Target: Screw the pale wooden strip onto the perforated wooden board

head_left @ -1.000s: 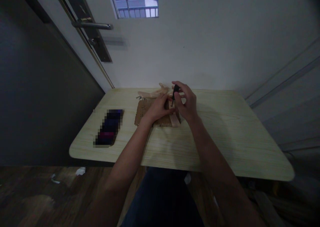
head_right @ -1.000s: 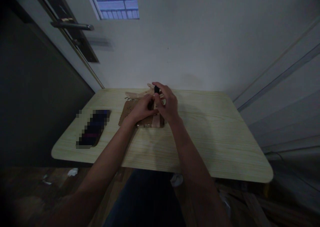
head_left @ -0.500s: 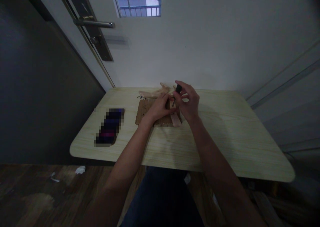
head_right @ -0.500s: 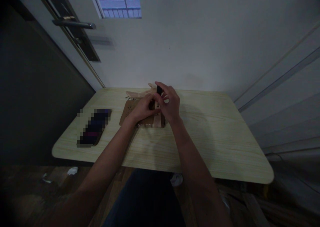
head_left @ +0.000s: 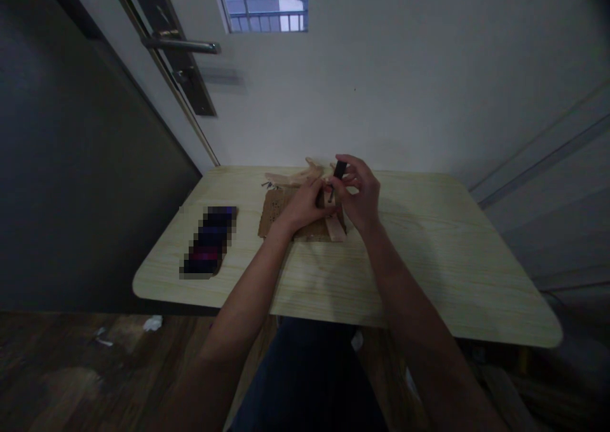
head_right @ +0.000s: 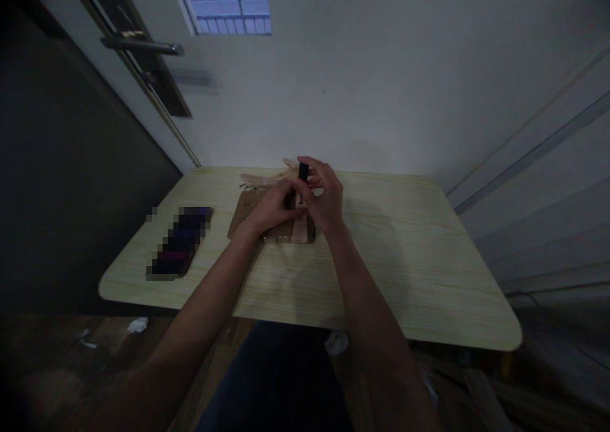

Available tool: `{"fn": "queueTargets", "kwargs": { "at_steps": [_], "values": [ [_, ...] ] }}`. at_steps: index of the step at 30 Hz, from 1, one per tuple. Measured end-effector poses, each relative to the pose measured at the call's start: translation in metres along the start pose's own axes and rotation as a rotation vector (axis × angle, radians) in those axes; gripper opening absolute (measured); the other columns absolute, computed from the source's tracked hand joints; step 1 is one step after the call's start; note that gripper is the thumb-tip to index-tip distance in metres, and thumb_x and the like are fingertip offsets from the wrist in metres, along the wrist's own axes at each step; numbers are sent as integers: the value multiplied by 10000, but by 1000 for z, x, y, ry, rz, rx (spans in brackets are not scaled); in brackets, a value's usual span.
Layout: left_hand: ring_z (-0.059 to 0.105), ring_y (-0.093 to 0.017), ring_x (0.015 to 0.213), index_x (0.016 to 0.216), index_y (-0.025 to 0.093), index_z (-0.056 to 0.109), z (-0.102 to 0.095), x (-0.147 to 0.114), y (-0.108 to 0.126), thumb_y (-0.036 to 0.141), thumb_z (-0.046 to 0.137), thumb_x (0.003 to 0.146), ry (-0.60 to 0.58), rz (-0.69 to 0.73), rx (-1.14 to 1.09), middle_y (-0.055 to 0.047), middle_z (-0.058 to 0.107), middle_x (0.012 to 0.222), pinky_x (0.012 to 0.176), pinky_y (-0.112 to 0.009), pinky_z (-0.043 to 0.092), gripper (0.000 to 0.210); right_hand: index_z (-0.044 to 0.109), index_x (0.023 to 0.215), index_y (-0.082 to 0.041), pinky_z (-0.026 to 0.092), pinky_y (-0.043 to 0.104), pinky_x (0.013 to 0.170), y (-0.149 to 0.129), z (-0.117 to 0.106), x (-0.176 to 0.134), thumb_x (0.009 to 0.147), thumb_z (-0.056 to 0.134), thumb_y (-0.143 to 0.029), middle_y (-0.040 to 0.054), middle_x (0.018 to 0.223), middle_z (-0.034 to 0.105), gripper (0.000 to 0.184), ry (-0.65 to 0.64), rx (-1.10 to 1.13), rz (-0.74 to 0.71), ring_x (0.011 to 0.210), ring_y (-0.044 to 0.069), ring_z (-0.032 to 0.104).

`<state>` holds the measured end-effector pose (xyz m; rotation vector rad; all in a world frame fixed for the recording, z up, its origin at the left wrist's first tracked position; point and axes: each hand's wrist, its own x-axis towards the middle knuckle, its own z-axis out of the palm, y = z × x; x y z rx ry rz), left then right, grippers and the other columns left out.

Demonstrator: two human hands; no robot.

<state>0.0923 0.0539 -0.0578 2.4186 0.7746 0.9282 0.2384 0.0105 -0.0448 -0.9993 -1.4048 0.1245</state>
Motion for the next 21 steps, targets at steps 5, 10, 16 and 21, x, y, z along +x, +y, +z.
{"fn": "queueTargets", "kwargs": {
  "at_steps": [5, 10, 16, 21],
  "values": [
    [569, -282, 1049, 1085, 163, 549, -1, -1, 1, 330, 748, 743, -4, -7, 1, -121, 608, 1129, 922, -442, 475, 429, 596, 1217, -312, 590, 264, 633, -5, -2, -1, 854, 631, -405, 21, 1090, 659, 377, -20, -31, -51, 773, 123, 638],
    [570, -285, 1053, 1006, 150, 555, -3, -1, 3, 355, 732, 757, -3, -19, 1, -126, 610, 1099, 928, -439, 471, 368, 566, 1251, -299, 608, 331, 808, -9, -4, -1, 909, 531, -458, 41, 1210, 660, 379, -94, 13, -42, 981, 173, 681],
    [565, -289, 1063, 1024, 141, 558, -2, -1, 2, 332, 752, 738, -3, -14, 0, -138, 605, 1132, 931, -437, 470, 395, 611, 1158, -298, 601, 293, 694, -3, -1, 0, 844, 634, -460, 12, 994, 670, 354, -19, 20, 11, 776, 135, 665],
    [561, -291, 1078, 1114, 154, 546, -2, 0, 2, 365, 740, 751, -16, -19, 8, -134, 605, 1151, 943, -452, 465, 463, 613, 1117, -310, 577, 276, 629, -3, 0, 0, 809, 677, -438, -3, 938, 614, 340, 21, -41, -26, 733, 124, 604]
  ]
}}
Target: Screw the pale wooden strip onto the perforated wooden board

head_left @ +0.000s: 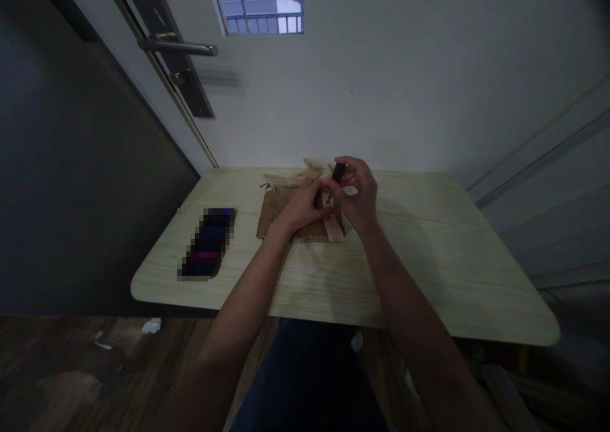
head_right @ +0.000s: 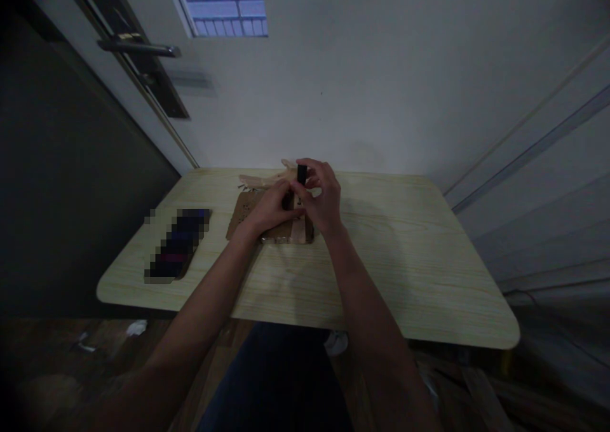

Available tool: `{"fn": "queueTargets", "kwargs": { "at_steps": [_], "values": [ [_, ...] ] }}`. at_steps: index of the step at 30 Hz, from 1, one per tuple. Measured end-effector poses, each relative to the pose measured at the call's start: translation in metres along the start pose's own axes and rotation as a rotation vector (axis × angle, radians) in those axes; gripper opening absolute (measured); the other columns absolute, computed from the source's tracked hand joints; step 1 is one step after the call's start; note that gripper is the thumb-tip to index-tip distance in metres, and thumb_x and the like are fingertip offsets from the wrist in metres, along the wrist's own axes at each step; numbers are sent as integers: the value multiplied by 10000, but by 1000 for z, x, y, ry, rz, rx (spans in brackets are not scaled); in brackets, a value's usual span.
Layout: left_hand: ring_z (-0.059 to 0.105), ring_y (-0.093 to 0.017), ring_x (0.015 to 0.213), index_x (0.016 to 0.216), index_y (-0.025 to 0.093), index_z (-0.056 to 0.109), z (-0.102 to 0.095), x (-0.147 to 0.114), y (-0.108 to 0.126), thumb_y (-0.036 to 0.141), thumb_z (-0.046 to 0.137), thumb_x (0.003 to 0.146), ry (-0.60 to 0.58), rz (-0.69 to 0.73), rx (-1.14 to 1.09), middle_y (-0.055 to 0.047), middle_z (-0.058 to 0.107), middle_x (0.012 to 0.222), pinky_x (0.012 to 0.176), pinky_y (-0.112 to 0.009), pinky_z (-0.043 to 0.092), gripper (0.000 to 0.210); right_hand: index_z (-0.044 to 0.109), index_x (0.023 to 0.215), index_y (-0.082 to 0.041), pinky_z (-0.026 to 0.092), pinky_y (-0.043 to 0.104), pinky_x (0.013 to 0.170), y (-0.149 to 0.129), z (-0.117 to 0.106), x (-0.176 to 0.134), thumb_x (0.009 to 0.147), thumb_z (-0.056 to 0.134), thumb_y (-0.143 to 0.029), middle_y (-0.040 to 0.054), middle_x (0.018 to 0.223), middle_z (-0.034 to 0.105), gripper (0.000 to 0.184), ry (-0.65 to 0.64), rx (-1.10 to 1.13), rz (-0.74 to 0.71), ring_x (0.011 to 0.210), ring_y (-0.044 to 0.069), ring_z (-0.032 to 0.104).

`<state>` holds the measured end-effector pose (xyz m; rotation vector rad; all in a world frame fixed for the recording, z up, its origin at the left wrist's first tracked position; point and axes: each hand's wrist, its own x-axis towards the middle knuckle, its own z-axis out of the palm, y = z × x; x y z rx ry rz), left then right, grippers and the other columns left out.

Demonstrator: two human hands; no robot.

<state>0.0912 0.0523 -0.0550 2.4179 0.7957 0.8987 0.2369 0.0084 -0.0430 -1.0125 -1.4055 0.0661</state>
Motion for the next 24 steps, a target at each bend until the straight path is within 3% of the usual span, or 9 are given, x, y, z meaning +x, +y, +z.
{"fn": "queueTargets", "kwargs": {
  "at_steps": [7, 11, 15, 19, 24],
  "values": [
    [568, -289, 1044, 1020, 153, 565, 1, 1, -2, 390, 720, 761, 1, 5, -21, -134, 610, 1119, 912, -451, 477, 384, 571, 1195, -305, 598, 281, 723, -8, -3, -1, 902, 555, -407, 24, 1125, 660, 311, -96, 108, 22, 927, 151, 678],
    [567, -280, 1022, 997, 154, 558, 2, 1, -3, 370, 739, 747, 14, 19, -11, -129, 608, 1097, 900, -440, 480, 377, 570, 1177, -310, 593, 270, 684, -5, -1, -1, 877, 589, -452, 5, 1002, 669, 332, -70, 109, 60, 829, 138, 682],
    [566, -278, 1035, 1020, 154, 551, 3, 0, -4, 364, 753, 739, 29, 28, -13, -124, 606, 1105, 906, -436, 477, 405, 606, 1114, -302, 566, 259, 617, -1, 0, 0, 841, 634, -466, 5, 965, 624, 320, 6, 27, 6, 742, 119, 616],
    [564, -283, 1061, 1050, 151, 551, 2, 0, -4, 360, 750, 742, 19, 16, -17, -129, 606, 1124, 920, -434, 474, 422, 622, 1157, -307, 567, 258, 617, -4, -3, 0, 873, 600, -438, 14, 973, 612, 313, -35, -49, -31, 740, 116, 594],
    [567, -286, 1049, 1036, 157, 553, 0, 0, -1, 365, 739, 752, 3, 1, 8, -125, 611, 1117, 928, -449, 474, 399, 570, 1268, -301, 609, 315, 762, -11, -6, 1, 926, 483, -480, 53, 1209, 655, 396, -141, 42, 5, 953, 169, 671]
  ]
}}
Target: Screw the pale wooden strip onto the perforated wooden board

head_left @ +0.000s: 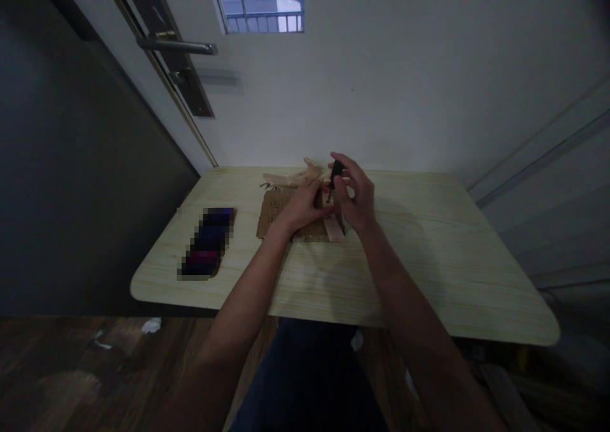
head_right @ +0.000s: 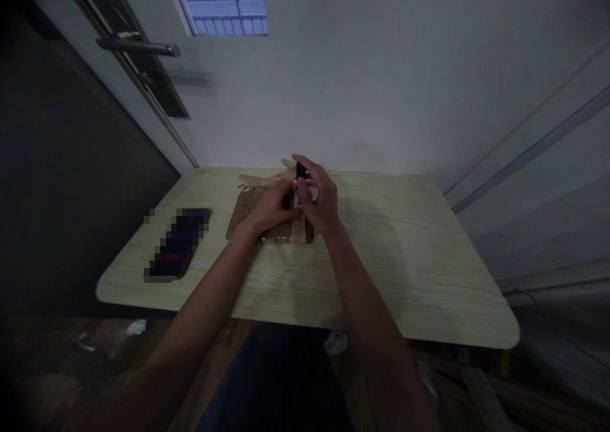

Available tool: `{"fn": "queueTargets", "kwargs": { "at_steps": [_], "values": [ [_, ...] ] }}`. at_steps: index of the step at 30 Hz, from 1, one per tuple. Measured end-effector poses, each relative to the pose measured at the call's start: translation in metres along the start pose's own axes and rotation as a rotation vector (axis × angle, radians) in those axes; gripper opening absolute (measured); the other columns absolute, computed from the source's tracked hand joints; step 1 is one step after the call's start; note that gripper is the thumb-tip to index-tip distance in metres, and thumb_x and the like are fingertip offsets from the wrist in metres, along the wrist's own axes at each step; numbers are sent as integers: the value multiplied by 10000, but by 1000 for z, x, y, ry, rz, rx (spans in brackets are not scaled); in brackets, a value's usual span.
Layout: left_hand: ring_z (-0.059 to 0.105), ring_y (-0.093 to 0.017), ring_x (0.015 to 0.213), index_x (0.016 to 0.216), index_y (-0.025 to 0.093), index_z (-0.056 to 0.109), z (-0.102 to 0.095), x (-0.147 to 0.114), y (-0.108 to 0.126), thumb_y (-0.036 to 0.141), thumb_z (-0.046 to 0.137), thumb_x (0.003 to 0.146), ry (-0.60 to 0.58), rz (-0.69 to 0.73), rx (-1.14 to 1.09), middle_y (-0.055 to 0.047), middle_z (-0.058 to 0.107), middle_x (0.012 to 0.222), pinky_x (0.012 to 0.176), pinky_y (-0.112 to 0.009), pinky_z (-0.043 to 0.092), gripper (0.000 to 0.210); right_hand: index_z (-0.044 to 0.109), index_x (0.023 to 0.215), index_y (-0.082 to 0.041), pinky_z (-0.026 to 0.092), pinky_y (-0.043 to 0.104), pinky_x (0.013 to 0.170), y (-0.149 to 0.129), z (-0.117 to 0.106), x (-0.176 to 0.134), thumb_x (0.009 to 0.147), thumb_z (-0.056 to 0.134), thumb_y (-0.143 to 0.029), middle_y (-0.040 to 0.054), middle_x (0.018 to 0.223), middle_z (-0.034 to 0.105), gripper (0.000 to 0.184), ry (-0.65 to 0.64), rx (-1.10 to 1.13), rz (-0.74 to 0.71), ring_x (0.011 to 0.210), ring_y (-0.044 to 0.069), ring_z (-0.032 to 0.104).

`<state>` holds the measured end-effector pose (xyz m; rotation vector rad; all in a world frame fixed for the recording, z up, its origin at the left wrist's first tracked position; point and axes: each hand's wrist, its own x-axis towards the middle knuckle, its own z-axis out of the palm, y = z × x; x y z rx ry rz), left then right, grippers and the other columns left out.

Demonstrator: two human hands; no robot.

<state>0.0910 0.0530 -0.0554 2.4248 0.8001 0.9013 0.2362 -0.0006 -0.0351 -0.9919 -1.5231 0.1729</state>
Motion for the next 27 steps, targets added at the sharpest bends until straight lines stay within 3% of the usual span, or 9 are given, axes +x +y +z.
{"fn": "queueTargets", "kwargs": {
  "at_steps": [3, 12, 21, 27],
  "values": [
    [568, -286, 1054, 1049, 166, 553, -1, 0, 1, 354, 738, 753, -1, 2, 11, -117, 613, 1122, 933, -454, 475, 396, 572, 1259, -296, 609, 341, 814, 0, 1, 0, 921, 478, -515, 46, 1219, 676, 414, -9, 26, 45, 927, 172, 703],
    [567, -282, 1054, 1110, 162, 547, 1, 0, -1, 375, 742, 750, -5, -19, 17, -119, 609, 1131, 926, -446, 477, 462, 643, 1084, -293, 560, 256, 576, 9, 5, 1, 823, 658, -472, 3, 903, 638, 317, 143, -75, -1, 698, 120, 607],
    [571, -280, 1036, 987, 167, 554, 0, 0, 0, 320, 729, 748, 8, 2, 3, -112, 613, 1089, 911, -437, 479, 334, 563, 1271, -310, 604, 304, 717, 0, 2, -2, 948, 442, -452, 48, 1181, 658, 373, 29, -107, -41, 911, 164, 663],
    [567, -274, 1036, 1026, 159, 551, 2, 0, -1, 354, 741, 747, 5, 13, -7, -119, 599, 1110, 917, -431, 477, 390, 609, 1181, -334, 598, 294, 708, 5, 5, -2, 906, 542, -448, 15, 1127, 684, 305, 95, -126, -32, 833, 144, 665]
  ]
}}
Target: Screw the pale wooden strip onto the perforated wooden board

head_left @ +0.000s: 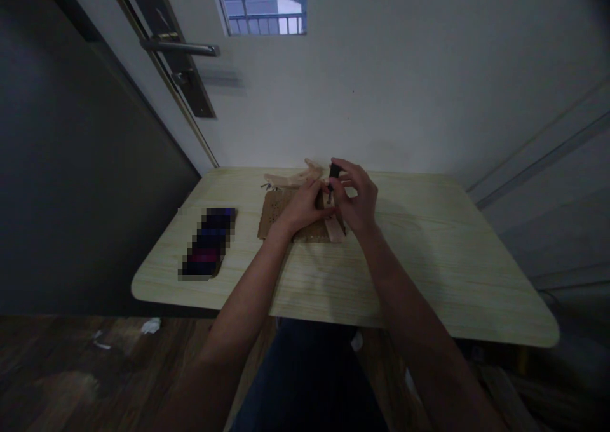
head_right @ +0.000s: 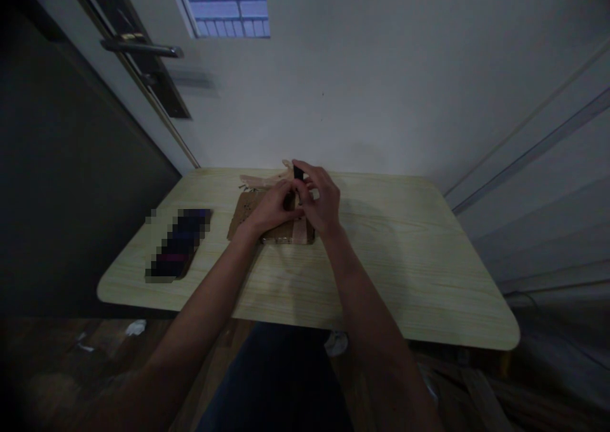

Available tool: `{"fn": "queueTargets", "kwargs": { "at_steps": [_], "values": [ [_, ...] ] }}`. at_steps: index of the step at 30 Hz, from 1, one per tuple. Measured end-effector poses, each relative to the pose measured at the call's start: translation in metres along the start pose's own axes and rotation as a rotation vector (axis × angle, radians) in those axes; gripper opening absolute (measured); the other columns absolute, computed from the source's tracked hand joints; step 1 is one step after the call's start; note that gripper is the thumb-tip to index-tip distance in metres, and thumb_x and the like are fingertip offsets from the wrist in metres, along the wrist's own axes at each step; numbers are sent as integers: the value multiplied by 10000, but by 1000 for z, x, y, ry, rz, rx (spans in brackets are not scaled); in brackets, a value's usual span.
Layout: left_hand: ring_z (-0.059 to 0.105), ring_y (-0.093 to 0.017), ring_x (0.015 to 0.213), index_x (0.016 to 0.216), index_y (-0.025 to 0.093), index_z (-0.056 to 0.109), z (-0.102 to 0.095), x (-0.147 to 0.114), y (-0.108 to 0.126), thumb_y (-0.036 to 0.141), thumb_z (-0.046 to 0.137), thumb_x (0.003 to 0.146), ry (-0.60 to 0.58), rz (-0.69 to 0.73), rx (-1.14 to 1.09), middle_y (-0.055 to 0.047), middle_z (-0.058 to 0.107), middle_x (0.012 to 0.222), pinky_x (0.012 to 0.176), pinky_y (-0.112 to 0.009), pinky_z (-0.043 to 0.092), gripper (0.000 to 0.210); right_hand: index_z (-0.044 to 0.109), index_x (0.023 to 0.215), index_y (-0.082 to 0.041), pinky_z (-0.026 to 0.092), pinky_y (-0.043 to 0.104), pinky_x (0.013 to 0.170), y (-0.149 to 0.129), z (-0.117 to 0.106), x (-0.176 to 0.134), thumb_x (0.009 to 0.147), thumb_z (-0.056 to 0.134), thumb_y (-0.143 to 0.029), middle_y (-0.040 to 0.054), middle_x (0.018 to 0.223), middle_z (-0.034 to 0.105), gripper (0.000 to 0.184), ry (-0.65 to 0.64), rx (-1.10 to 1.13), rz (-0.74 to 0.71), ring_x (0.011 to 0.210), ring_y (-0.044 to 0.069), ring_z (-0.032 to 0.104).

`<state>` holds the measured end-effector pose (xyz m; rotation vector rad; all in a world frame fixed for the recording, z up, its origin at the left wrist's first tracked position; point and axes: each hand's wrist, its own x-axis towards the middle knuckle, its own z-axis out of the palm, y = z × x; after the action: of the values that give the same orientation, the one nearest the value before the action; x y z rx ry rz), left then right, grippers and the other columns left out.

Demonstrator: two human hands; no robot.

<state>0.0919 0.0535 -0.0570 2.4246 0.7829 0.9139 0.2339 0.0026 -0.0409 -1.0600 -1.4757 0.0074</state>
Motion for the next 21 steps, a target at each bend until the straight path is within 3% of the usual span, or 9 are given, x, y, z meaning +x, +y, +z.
{"fn": "queueTargets", "kwargs": {
  "at_steps": [4, 9, 13, 17, 21],
  "values": [
    [571, -271, 1032, 1039, 166, 556, 2, 1, -1, 361, 745, 741, 5, -16, 2, -113, 602, 1106, 917, -438, 481, 403, 606, 1109, -309, 572, 274, 611, 2, 3, 0, 837, 634, -463, 4, 1031, 655, 314, 69, 5, 37, 689, 113, 600],
    [558, -278, 1087, 1052, 155, 556, 1, 1, 0, 349, 748, 739, 0, -15, 3, -133, 591, 1161, 965, -444, 467, 415, 561, 1091, -286, 579, 269, 633, 4, 3, 0, 828, 648, -409, 16, 1037, 625, 303, 86, 36, 31, 831, 135, 633],
    [565, -282, 1094, 1051, 164, 561, 0, 0, 0, 348, 738, 750, -4, -11, -12, -132, 600, 1171, 971, -456, 465, 394, 509, 1135, -283, 598, 291, 701, 3, 3, -2, 862, 607, -409, 25, 1064, 652, 316, 27, 124, 54, 887, 145, 675],
    [566, -289, 1120, 1076, 169, 562, -1, 0, 0, 345, 737, 753, -7, -14, -14, -131, 602, 1197, 981, -455, 459, 407, 449, 1222, -299, 607, 308, 745, 0, 1, -3, 922, 507, -448, 16, 1026, 696, 340, -78, 193, 75, 809, 130, 703],
    [580, -283, 1074, 1034, 162, 566, 0, 0, 1, 369, 745, 750, -5, -23, -7, -125, 614, 1154, 947, -446, 476, 394, 504, 1210, -316, 611, 305, 740, 3, 2, -1, 901, 533, -495, 13, 1051, 699, 359, -61, 159, 104, 830, 140, 710]
  ]
}}
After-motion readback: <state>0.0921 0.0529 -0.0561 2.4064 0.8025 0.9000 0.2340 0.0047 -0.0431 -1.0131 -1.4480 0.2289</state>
